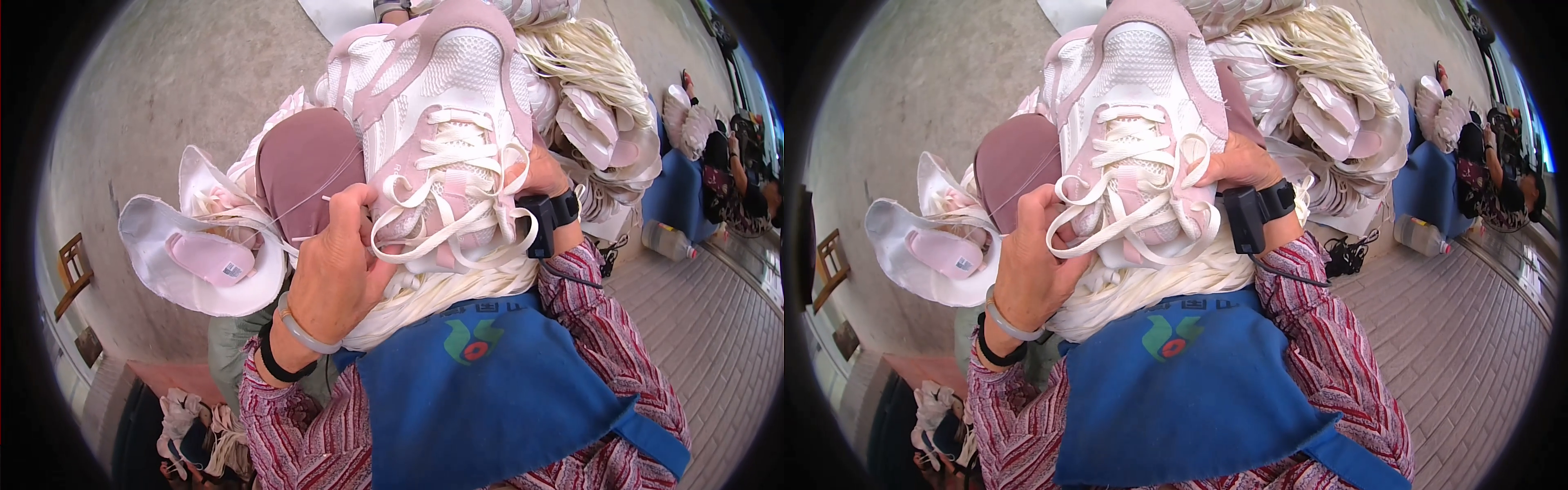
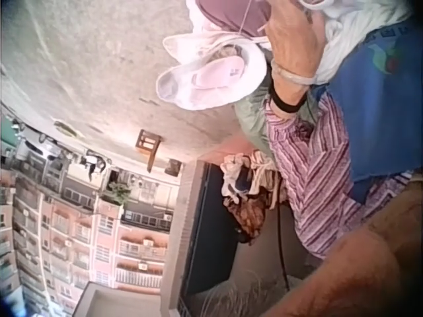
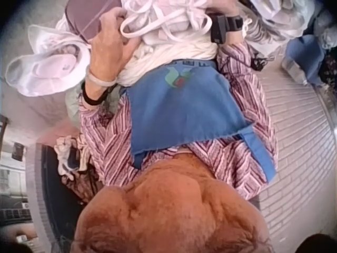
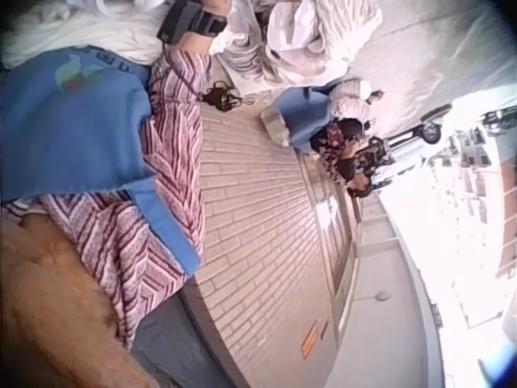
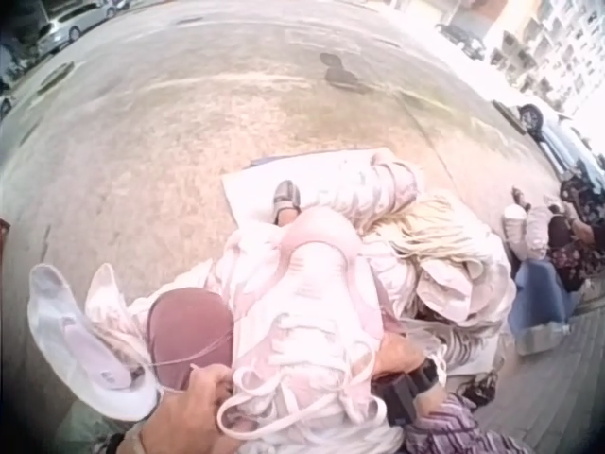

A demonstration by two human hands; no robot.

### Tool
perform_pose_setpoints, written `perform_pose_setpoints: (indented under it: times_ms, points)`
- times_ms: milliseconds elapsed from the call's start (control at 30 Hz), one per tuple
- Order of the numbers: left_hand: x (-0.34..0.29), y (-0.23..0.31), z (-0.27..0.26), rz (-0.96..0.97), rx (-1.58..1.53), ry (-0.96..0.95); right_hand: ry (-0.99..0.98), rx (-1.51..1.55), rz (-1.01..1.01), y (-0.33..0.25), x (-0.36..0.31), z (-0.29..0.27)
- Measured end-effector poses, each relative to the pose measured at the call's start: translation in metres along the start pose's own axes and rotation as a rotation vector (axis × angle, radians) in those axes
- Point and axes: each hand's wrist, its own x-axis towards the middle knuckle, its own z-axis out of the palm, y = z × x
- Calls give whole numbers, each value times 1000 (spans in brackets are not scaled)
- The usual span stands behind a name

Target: Lacing a pink and white sneaker as part of a manufacturing or assembly process.

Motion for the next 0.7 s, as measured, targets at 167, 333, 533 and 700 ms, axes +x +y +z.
perform_pose_setpoints:
  times_ms: [167, 333, 533, 700]
  points:
    - [5, 5, -19, -156, -335, 39, -2, 168, -36, 0, -2, 3]
    - [23, 20, -25, 76, -331, 101, -8, 219, -48, 1, -2, 3]
    - [32, 6, -12, 116, -273, 89, -4, 195, -17, -2, -4, 5]
    - [34, -5, -10, 82, -358, 49, 73, -40, 30, -1, -7, 1]
